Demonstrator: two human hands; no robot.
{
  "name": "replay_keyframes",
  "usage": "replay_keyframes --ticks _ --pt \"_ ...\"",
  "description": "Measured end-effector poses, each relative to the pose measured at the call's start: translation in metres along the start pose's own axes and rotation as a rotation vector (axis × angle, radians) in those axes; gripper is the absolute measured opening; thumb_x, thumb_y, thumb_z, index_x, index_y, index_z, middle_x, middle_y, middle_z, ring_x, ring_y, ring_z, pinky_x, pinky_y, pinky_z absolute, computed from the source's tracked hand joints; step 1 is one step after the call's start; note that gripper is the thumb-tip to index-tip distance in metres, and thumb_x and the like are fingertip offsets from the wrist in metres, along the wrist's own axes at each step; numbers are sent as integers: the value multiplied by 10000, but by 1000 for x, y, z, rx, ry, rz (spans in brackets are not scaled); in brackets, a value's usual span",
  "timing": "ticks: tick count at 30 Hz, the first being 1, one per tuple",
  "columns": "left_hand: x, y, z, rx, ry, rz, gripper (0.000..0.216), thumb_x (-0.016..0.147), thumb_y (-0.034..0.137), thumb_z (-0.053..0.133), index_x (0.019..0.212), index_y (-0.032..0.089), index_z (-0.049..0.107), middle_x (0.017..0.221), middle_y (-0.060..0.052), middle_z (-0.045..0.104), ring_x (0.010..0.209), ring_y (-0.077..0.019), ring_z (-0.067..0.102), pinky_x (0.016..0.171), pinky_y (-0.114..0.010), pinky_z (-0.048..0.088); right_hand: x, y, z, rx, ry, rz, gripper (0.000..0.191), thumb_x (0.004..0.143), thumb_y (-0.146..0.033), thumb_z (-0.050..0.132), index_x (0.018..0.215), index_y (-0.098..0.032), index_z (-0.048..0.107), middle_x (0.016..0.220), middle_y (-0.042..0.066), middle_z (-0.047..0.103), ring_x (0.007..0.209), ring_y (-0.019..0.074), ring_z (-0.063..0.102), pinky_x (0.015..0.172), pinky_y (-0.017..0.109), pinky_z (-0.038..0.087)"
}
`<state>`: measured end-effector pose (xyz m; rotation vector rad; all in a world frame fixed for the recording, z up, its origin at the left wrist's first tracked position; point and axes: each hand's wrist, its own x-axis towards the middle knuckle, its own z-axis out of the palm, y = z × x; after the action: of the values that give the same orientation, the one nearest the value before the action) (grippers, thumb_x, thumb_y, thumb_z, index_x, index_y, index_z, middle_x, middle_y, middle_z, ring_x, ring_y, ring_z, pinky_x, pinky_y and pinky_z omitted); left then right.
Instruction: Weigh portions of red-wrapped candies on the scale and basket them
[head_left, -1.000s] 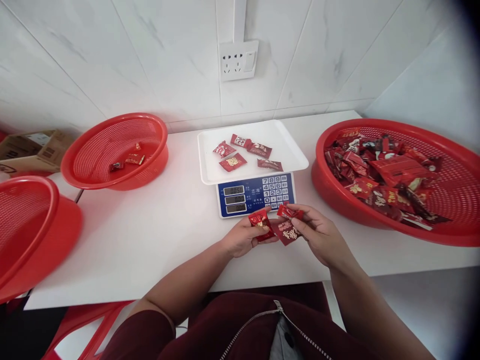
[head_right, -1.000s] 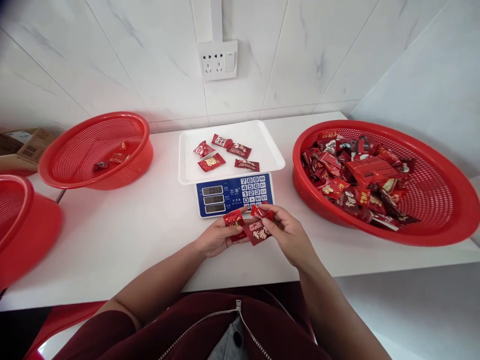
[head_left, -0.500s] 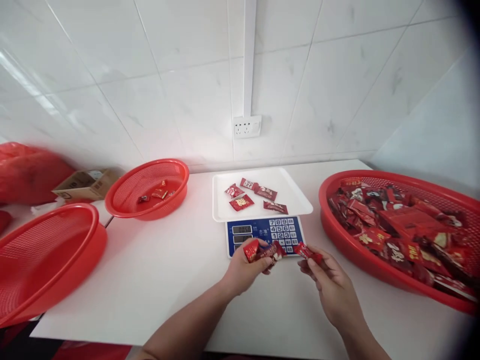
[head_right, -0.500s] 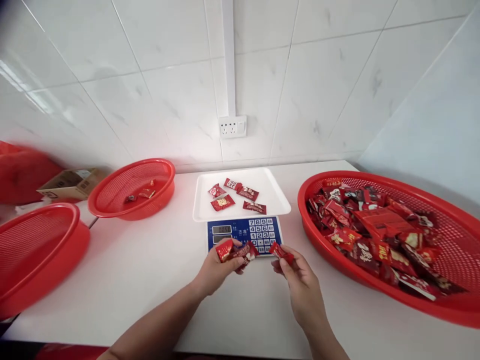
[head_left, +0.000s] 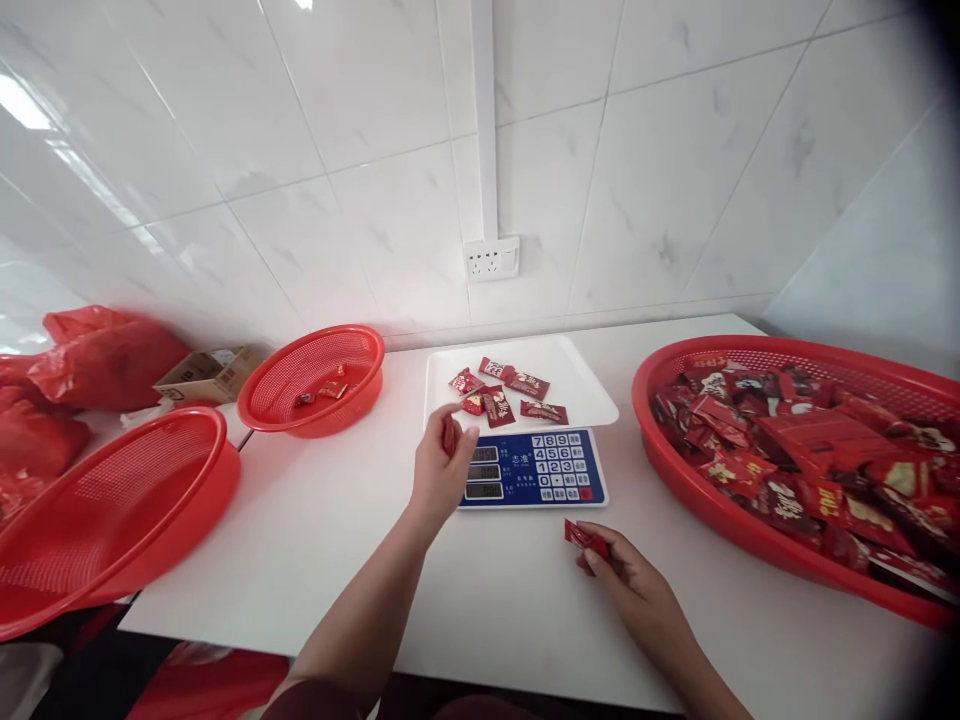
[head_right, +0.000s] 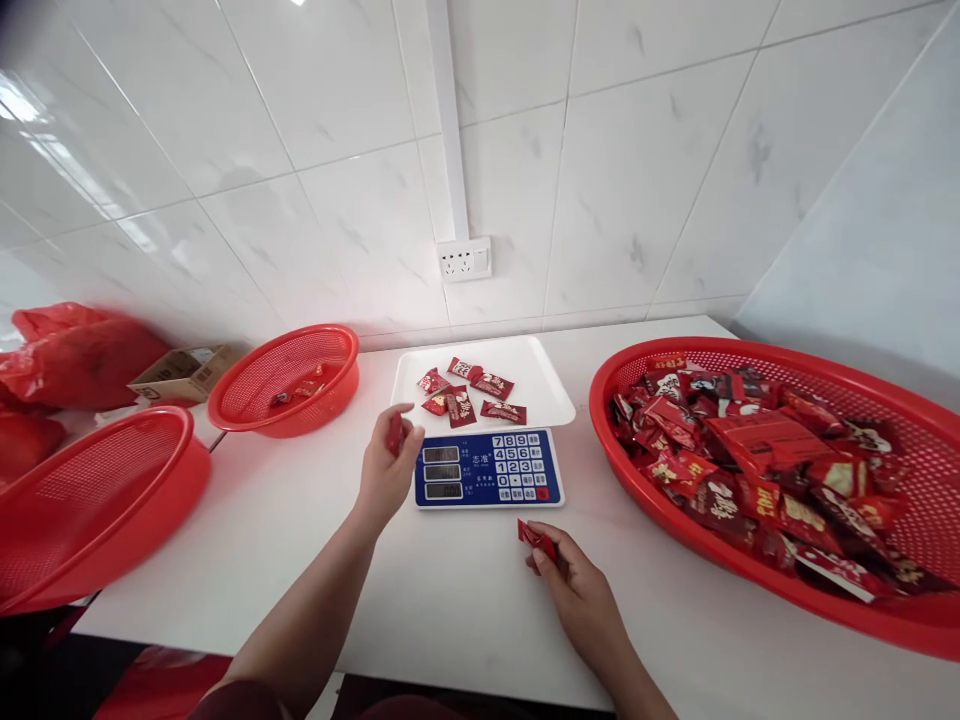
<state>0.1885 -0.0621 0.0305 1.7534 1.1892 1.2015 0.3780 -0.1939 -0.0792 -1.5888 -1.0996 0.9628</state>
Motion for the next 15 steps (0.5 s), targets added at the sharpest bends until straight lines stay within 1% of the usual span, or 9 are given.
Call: replay_keyframes --ticks 2,4,5,6,7,8,10,13,15 --pt "-32 -3 -1 -159 -234 -125 290 829 284 522 1095 233 417 790 25 499 622 -88 465 609 -241 420 0 4 1 -35 -22 -14 363 788 -412 498 1078 -208 578 972 71 687 785 187 663 768 338 544" --pt "-63 -5 -1 -295 -512 -254 328 776 195 572 1048 233 393 894 -4 542 703 -99 511 620 -246 443 0 6 3 -75 -49 -41 346 809 -391 484 1090 -211 575 1026 74 675 870 195 652 808 344 528" --pt "-76 -6 0 -346 -634 -313 332 755 157 583 1020 228 397 949 -26 558 780 -117 534 655 -263 460 0 7 3 -101 -62 -53 336 817 -383 481 1094 -218 576 1057 71 666 924 201 639 831 349 517" --pt "-87 -7 2 -386 -730 -365 314 748 135 581 1000 219 412 998 -47 568 868 -138 545 708 -290 473 -1 8 4 -132 -73 -63 327 824 -378 479 1098 -227 576 1086 65 657 972 205 623 856 354 504" --pt "-96 -9 3 -410 -791 -407 275 757 133 573 985 207 439 1030 -64 576 942 -156 544 769 -321 473 -1 9 5 -162 -82 -71 322 830 -376 477 1104 -237 575 1110 60 649 1010 207 607 879 359 491" --pt "-103 -11 5 -417 -824 -437 223 777 150 559 979 194 473 1046 -77 583 984 -167 542 824 -350 463 -1 9 5 -187 -87 -79 321 835 -377 475 1110 -244 573 1126 55 643 1031 208 597 895 364 480" --pt "-111 -17 8 -411 -815 -481 192 819 225 533 1003 170 536 1052 -93 594 989 -176 553 876 -378 446 -2 9 6 -220 -85 -88 323 841 -379 472 1120 -248 568 1137 52 638 1040 208 592 909 367 470" --pt "-112 -24 11 -404 -776 -535 340 825 359 539 1096 154 545 984 -91 606 888 -167 582 804 -357 485 -2 9 6 -232 -71 -91 321 843 -371 469 1124 -247 565 1132 49 642 1034 205 597 903 359 474" --pt "-109 -25 12 -388 -798 -551 403 818 409 540 1126 150 522 918 -73 607 790 -142 587 740 -330 499 -2 8 7 -238 -64 -77 317 843 -365 469 1125 -252 564 1126 44 646 1027 203 601 895 355 479"
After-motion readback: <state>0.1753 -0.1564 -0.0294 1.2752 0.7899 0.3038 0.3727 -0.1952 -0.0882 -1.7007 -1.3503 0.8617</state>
